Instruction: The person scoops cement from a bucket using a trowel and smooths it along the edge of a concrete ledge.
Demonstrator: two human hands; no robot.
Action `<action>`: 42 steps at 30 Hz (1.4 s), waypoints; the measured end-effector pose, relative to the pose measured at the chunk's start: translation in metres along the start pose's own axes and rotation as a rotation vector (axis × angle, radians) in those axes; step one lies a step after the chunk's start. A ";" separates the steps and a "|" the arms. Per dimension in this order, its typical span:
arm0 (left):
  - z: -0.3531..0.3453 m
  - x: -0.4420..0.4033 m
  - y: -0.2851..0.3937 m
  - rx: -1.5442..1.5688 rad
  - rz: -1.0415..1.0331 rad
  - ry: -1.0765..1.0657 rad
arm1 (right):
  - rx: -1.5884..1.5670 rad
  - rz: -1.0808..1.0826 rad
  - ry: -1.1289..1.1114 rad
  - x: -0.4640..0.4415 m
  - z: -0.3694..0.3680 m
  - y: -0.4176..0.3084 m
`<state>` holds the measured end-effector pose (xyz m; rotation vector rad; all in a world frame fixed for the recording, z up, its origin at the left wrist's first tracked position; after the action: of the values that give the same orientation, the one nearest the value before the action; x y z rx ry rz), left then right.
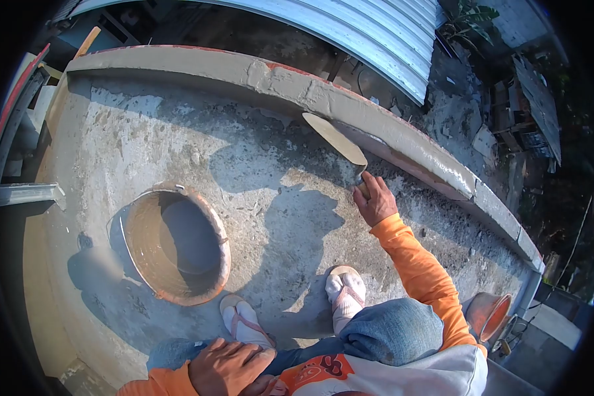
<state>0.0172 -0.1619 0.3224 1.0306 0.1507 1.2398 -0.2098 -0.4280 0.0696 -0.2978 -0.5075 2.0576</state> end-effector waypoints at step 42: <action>0.007 -0.005 0.012 0.019 0.098 -0.064 | -0.108 -0.016 -0.127 0.011 0.028 0.006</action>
<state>0.0112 -0.1702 0.3326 1.1036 0.0626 1.2946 -0.2319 -0.4279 0.0916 -0.2272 -0.6976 2.0458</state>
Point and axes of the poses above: each hand's wrist, its own x-axis away from the middle knuckle, its own z-axis out of the back of the hand, y = z × x, the point moved 1 cm from there along -x, towards the middle knuckle, and after that the axes turned 2 degrees about x, right-handed, at the moved point
